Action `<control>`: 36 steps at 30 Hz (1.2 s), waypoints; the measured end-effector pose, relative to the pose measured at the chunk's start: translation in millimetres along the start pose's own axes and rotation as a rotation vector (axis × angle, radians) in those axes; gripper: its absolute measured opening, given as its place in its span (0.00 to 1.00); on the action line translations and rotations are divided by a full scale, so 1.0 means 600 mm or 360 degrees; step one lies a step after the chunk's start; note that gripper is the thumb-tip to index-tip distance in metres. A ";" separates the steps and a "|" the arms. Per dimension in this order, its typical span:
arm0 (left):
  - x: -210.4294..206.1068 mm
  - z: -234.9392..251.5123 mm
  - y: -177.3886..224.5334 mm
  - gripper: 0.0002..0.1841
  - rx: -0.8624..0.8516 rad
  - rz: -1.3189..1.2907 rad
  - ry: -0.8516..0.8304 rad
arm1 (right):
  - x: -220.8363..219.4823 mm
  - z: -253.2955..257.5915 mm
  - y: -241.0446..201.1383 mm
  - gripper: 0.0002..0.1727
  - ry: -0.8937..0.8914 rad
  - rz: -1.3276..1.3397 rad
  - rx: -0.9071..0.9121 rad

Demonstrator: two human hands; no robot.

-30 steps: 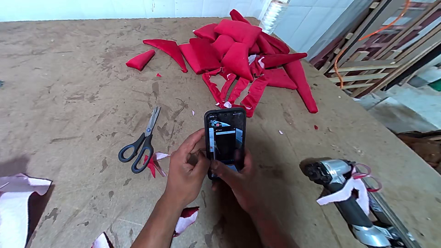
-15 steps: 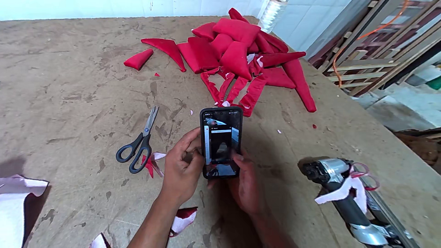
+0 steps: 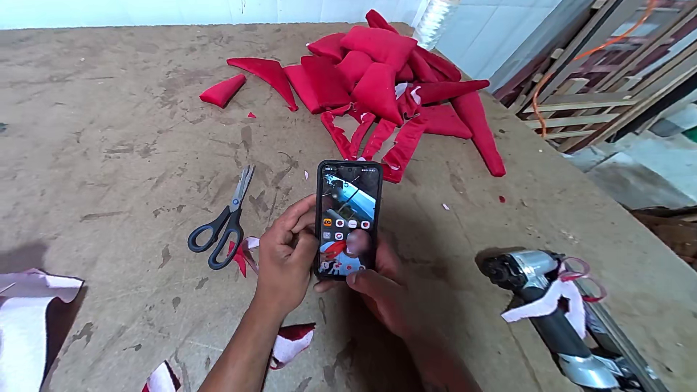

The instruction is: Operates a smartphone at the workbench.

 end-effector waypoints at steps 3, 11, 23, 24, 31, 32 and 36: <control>-0.001 0.001 0.000 0.26 0.0006 -0.0024 -0.0010 | -0.001 0.000 0.000 0.35 -0.0030 0.0015 0.0010; -0.001 -0.001 -0.001 0.26 0.0026 -0.0018 -0.0004 | 0.005 -0.004 0.002 0.38 0.0049 -0.0013 0.0000; 0.009 0.005 0.015 0.30 -0.0087 -0.0006 0.0106 | 0.003 -0.003 0.004 0.37 0.0032 -0.0008 -0.0046; 0.010 0.005 0.017 0.30 -0.0105 0.0008 0.0125 | 0.003 -0.003 0.004 0.36 0.0030 -0.0016 -0.0043; 0.016 0.004 0.029 0.27 -0.0258 0.0018 0.0182 | 0.000 -0.003 0.004 0.33 0.0038 -0.0120 -0.0065; 0.017 0.004 0.029 0.26 -0.0276 0.0013 0.0194 | -0.001 -0.003 0.005 0.33 0.0037 -0.0127 -0.0071; 0.022 0.001 0.026 0.27 -0.0256 -0.0009 0.0265 | -0.006 -0.003 0.006 0.30 0.0069 -0.0200 -0.0082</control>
Point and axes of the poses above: each hand's wrist, its own z-axis towards the middle knuckle, its own x-axis out of the back of the hand, y = z × x, the point moved 7 cm from there along z, towards the middle knuckle, and after that the axes turned 8 degrees about -x, right-handed, at the moved point
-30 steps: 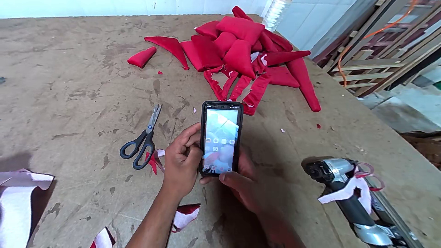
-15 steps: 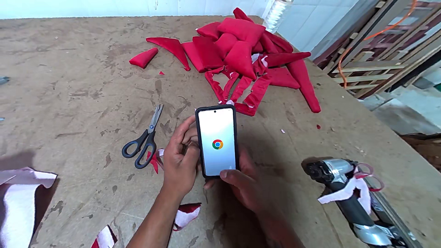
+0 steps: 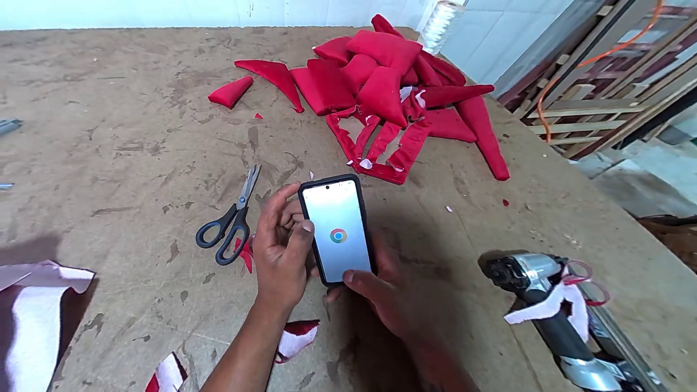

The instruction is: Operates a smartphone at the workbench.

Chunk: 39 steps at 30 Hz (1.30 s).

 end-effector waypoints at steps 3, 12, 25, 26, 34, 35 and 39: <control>0.001 0.000 -0.001 0.28 0.0021 -0.0001 0.0025 | -0.003 -0.001 -0.002 0.30 0.0042 -0.0058 -0.0017; 0.003 0.001 -0.002 0.27 0.0034 -0.0045 0.0046 | -0.007 -0.001 -0.002 0.30 0.0188 -0.0220 -0.0027; 0.023 0.005 0.003 0.14 -0.0040 0.0054 0.0322 | -0.010 0.002 0.005 0.30 0.0142 -0.0363 -0.0040; 0.024 0.005 0.003 0.13 -0.0040 0.0051 0.0326 | -0.010 0.001 0.005 0.31 0.0140 -0.0368 -0.0048; 0.026 0.006 0.002 0.13 -0.0037 0.0045 0.0340 | -0.012 0.002 0.005 0.30 0.0141 -0.0387 -0.0052; 0.026 0.006 0.003 0.13 -0.0040 0.0045 0.0342 | -0.011 0.002 0.005 0.30 0.0143 -0.0387 -0.0057; 0.026 0.006 0.002 0.12 -0.0041 0.0053 0.0342 | -0.011 0.001 0.006 0.31 0.0148 -0.0387 -0.0059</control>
Point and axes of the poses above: each hand's wrist, its own z-axis towards the middle knuckle, its own x-axis out of the back of the hand, y = z × x, the point moved 7 cm from there along z, towards the middle knuckle, and after that the axes turned 8 degrees about -x, right-handed, at the moved point
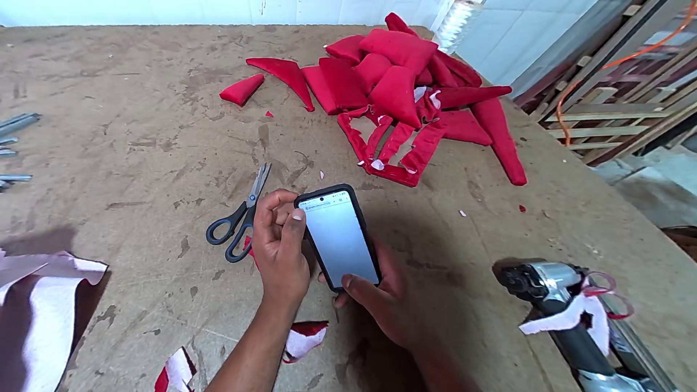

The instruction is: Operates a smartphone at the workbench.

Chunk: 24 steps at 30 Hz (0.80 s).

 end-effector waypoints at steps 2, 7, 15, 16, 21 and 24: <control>0.000 0.000 -0.001 0.12 0.0002 0.0009 -0.0001 | 0.000 0.000 0.000 0.30 -0.0001 -0.0006 0.0001; 0.001 0.000 -0.002 0.12 0.0011 0.0008 0.0013 | 0.000 0.000 -0.002 0.29 -0.0010 -0.0022 0.0000; 0.001 0.000 -0.003 0.11 0.0015 0.0016 0.0025 | 0.001 0.001 -0.002 0.29 -0.0008 -0.0021 -0.0016; 0.001 0.000 -0.003 0.11 0.0020 0.0013 0.0025 | 0.001 0.000 -0.002 0.30 -0.0005 -0.0024 -0.0022; 0.002 0.001 -0.005 0.11 0.0032 0.0012 0.0036 | 0.001 0.000 -0.002 0.30 0.0008 -0.0050 -0.0016; 0.002 0.001 -0.005 0.11 0.0033 0.0005 0.0039 | 0.000 0.000 -0.002 0.30 -0.0006 -0.0041 -0.0008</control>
Point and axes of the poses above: each hand's wrist, its own z-axis towards the middle knuckle, its own x-axis out of the back of the hand, y = z × x, the point moved 7 cm from there along z, towards the middle knuckle, and after that the axes turned 8 degrees about -x, right-handed, at the moved point
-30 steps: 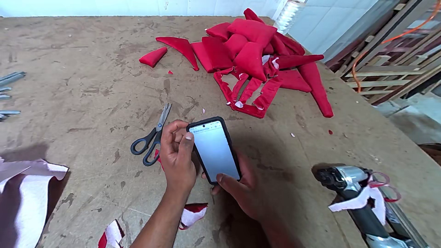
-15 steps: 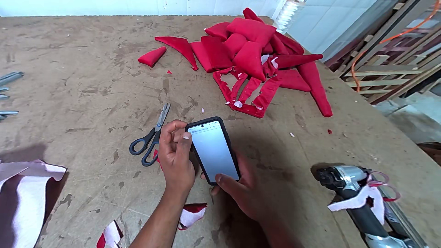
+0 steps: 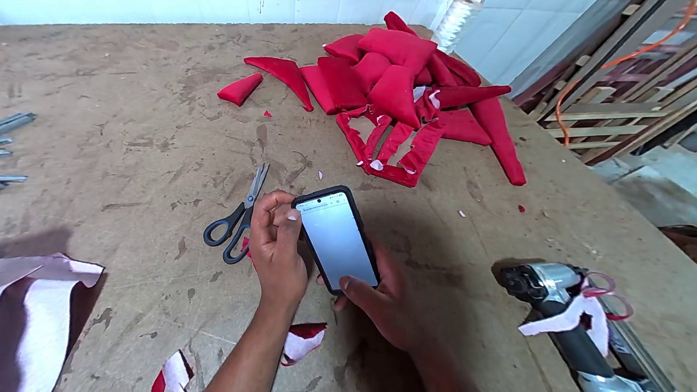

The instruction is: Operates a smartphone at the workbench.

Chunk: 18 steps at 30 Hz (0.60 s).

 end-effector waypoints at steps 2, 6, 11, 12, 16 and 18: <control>0.000 0.000 0.000 0.11 -0.0001 -0.0006 -0.0001 | 0.000 0.000 0.001 0.30 0.0004 0.0002 -0.0004; 0.000 0.000 -0.001 0.11 0.0002 0.0000 0.0010 | 0.001 0.000 0.002 0.29 0.0007 0.0004 0.0001; 0.000 0.000 0.000 0.12 0.0002 -0.0006 0.0019 | 0.000 0.000 0.002 0.31 0.0009 0.0004 -0.0006; 0.000 0.000 0.000 0.11 0.0002 -0.0008 0.0016 | 0.001 0.000 0.003 0.31 0.0010 0.0004 -0.0003; 0.000 -0.001 -0.002 0.12 0.0005 -0.0010 0.0007 | 0.000 0.000 0.003 0.31 0.0006 -0.0002 0.0001; 0.001 -0.001 -0.001 0.11 0.0007 -0.0006 0.0013 | 0.000 0.000 0.003 0.31 0.0007 0.0001 -0.0014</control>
Point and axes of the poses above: each hand's wrist, its own z-axis towards the middle knuckle, its own x-axis out of the back of the hand, y = z × x, the point moved 7 cm from there along z, towards the middle knuckle, and after that the axes turned 8 degrees about -x, right-handed, at the moved point
